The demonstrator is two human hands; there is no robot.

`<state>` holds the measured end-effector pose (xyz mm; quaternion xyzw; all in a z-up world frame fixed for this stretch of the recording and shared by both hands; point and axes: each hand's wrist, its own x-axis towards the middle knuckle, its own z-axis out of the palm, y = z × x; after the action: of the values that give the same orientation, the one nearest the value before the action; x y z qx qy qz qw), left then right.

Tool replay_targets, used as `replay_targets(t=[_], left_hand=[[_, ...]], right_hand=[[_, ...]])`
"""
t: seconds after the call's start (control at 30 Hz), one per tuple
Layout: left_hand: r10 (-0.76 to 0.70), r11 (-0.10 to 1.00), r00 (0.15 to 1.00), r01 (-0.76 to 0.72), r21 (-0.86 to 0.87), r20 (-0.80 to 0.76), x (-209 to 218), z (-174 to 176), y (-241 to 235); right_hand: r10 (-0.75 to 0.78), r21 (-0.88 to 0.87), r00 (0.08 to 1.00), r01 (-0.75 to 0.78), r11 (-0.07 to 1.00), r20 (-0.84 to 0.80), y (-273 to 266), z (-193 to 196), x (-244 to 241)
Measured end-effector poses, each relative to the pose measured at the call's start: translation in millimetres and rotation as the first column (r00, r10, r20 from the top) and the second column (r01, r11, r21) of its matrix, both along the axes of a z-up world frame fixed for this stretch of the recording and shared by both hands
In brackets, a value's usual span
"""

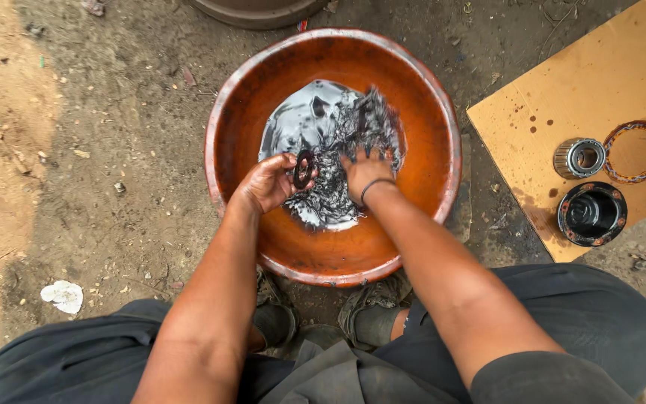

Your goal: The person sits on the ground and cleans various mechanical parts, including bearings and rings, by scrubbing them with a cloth in a basin of liquid. The cleaned parts are placed on a cardboard sheet nearby.

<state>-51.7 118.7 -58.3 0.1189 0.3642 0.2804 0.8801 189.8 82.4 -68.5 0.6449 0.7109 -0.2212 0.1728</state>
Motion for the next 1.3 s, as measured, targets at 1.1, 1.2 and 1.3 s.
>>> replay_targets(t=[1.1, 1.2, 1.3], left_hand=[[0.341, 0.94, 0.936, -0.339, -0.039, 0.083, 38, 58, -58], [0.381, 0.924, 0.923, -0.381, -0.023, 0.054, 38, 70, -64], [0.367, 0.929, 0.927, -0.37, -0.027, -0.082, 49, 77, -72]], right_hand=[[0.1, 0.58, 0.8, 0.336, 0.742, -0.592, -76, 147, -102], [0.152, 0.615, 0.819, 0.277, 0.738, -0.553, -75, 148, -103], [0.002, 0.563, 0.889, 0.289, 0.774, -0.458, -58, 153, -85]])
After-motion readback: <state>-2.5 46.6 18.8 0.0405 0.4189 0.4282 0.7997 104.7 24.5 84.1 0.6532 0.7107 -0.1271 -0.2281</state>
